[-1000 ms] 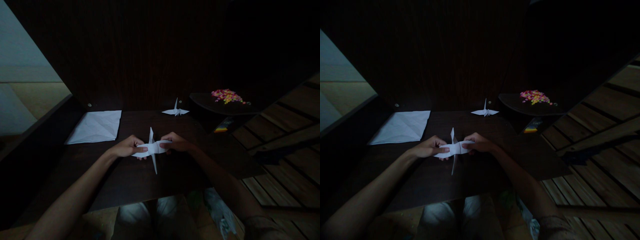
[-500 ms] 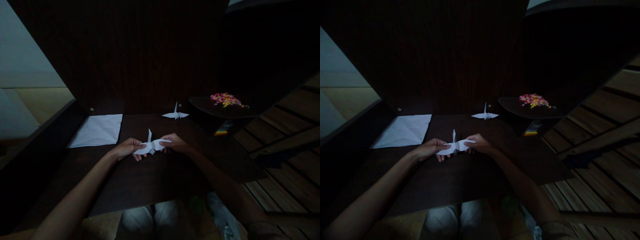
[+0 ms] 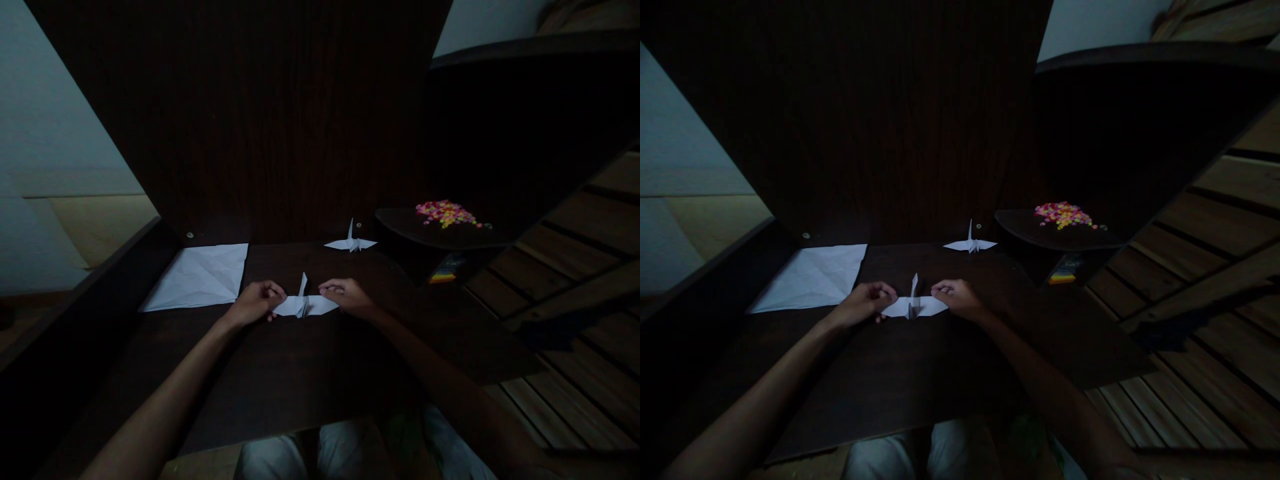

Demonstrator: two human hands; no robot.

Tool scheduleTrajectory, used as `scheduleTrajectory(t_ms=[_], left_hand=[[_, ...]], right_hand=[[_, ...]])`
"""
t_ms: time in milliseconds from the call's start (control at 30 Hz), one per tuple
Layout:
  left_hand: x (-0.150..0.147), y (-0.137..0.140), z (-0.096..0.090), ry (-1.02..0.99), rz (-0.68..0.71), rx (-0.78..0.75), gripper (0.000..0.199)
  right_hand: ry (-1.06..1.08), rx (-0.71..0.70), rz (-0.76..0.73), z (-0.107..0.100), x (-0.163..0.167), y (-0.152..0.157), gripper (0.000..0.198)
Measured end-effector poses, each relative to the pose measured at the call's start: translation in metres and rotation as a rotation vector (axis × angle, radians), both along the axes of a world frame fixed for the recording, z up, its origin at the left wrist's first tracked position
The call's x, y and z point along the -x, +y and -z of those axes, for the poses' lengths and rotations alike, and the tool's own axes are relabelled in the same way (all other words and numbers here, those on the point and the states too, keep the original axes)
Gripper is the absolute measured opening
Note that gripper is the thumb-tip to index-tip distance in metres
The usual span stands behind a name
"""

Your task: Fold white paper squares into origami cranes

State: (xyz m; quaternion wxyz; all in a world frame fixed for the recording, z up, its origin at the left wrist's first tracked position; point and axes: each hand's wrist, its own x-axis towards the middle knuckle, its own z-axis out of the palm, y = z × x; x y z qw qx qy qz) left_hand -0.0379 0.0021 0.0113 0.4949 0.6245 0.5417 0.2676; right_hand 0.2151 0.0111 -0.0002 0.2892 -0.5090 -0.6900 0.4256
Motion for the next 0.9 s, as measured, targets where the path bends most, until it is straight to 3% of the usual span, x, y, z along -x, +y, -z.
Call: scheduleTrajectory(t_ms=[100, 167, 267, 333, 400, 567, 700, 900], left_hand=[[0.002, 0.001, -0.003, 0.171, -0.102, -0.393, 0.023], [0.003, -0.004, -0.01, 0.27, -0.14, -0.651, 0.019], [0.004, -0.016, -0.022, 0.312, 0.062, -0.889, 0.015], [0.001, -0.024, -0.026, 0.335, 0.244, -0.931, 0.02], [-0.006, -0.03, -0.025, 0.423, 0.31, -0.971, 0.024], [-0.02, -0.034, -0.014, 0.607, 0.284, -0.994, 0.029], [-0.015, -0.028, -0.008, 0.557, 0.252, -0.961, 0.017], [-0.002, -0.014, -0.009, 0.242, 0.204, -0.78, 0.016]], right_hand=[[-0.024, -0.174, 0.011, 0.0, -0.002, 0.001, 0.024], [-0.03, -0.213, 0.003, 0.0, -0.004, 0.001, 0.022], [-0.024, -0.2, -0.021, 0.002, -0.004, 0.001, 0.022], [-0.004, -0.175, -0.029, 0.004, -0.004, 0.002, 0.022], [0.015, -0.139, -0.037, 0.005, -0.003, 0.002, 0.02], [0.02, -0.02, -0.106, -0.004, -0.004, -0.002, 0.017], [0.002, 0.064, -0.221, -0.008, -0.006, -0.003, 0.017], [0.062, 0.045, 0.072, -0.005, -0.009, 0.005, 0.011]])
